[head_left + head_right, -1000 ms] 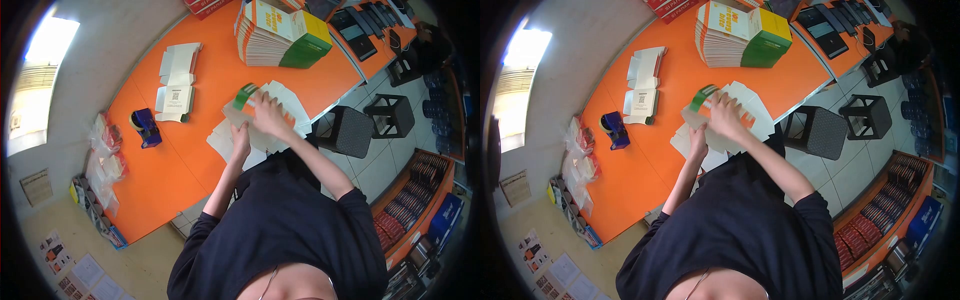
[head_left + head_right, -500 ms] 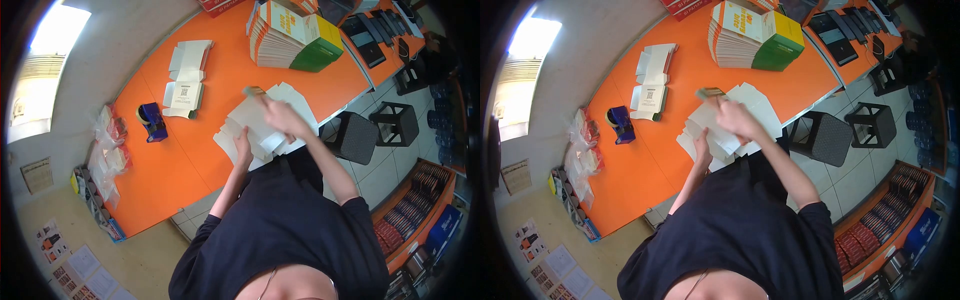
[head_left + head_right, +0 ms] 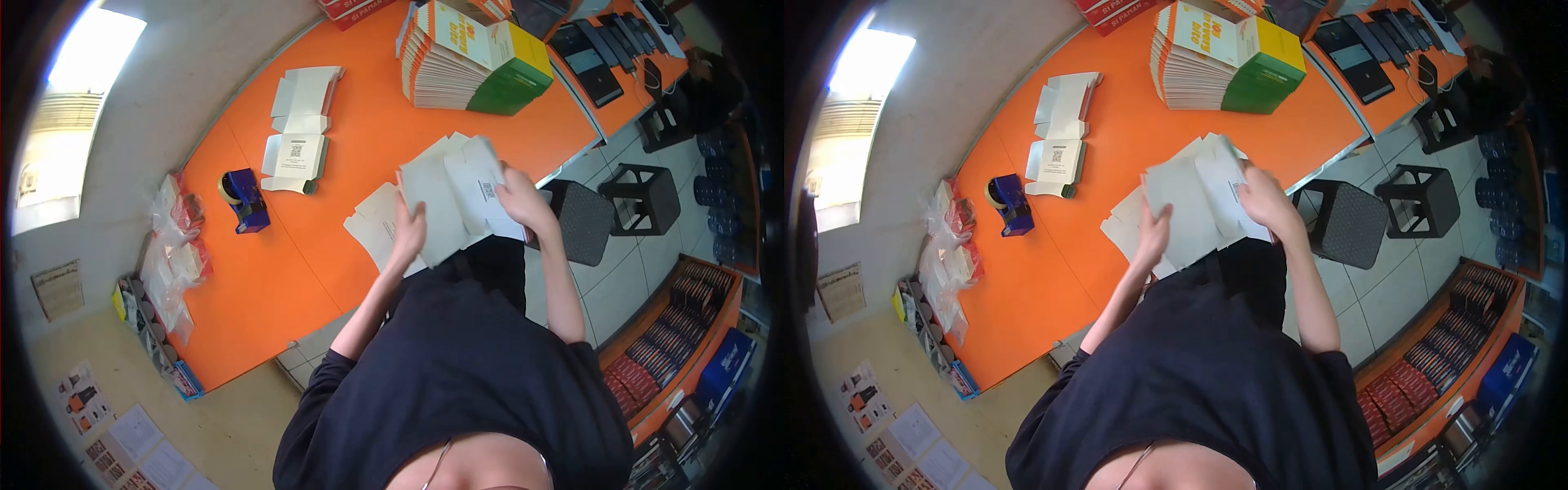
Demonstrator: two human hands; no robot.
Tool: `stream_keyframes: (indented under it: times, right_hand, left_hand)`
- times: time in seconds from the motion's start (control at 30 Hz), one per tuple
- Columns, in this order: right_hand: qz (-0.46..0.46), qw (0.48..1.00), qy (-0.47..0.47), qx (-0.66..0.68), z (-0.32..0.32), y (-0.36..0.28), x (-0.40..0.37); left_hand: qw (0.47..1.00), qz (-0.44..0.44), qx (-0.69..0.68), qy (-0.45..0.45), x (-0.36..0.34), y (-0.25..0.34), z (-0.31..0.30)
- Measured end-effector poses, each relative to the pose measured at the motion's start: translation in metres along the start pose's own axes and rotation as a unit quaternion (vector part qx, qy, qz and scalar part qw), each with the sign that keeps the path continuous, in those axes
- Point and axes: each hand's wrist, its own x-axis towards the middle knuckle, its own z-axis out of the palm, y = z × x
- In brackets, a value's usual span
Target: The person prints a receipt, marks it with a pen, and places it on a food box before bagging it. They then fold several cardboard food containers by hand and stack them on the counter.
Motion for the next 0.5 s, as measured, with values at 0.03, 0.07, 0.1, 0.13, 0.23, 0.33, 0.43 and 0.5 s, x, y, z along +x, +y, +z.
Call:
stream_keyframes:
  times: [0.03,0.07,0.1,0.13,0.23,0.33,0.43,0.5]
  right_hand:
    - [0.005,1.000,0.003,0.001,0.012,0.005,0.006]
    - [0.003,0.992,0.076,-0.100,0.031,0.008,0.014]
    - [0.002,0.969,0.147,-0.200,0.041,0.006,0.018]
    - [0.009,0.968,0.151,-0.199,0.041,0.006,0.022]
    - [0.039,0.946,0.189,-0.260,0.040,0.014,0.026]
    - [0.037,0.932,0.228,-0.279,0.040,0.061,0.046]
    - [0.076,0.948,0.235,-0.198,0.040,0.084,0.054]
    - [0.067,0.969,0.192,-0.138,0.030,0.059,0.038]
  left_hand:
    - [0.999,0.028,0.022,0.009,-0.007,-0.001,0.013]
    - [0.999,0.027,0.022,0.002,-0.012,-0.001,0.023]
    - [0.998,0.040,-0.004,0.043,-0.016,0.000,0.031]
    - [0.995,0.055,-0.031,0.084,-0.017,0.001,0.036]
    - [0.996,-0.040,-0.052,0.054,-0.021,0.003,0.035]
    - [0.995,-0.020,-0.046,0.085,-0.022,0.002,0.037]
    - [0.993,-0.059,-0.070,0.074,-0.005,-0.016,0.027]
    - [0.991,-0.064,-0.083,0.083,0.001,-0.013,0.023]
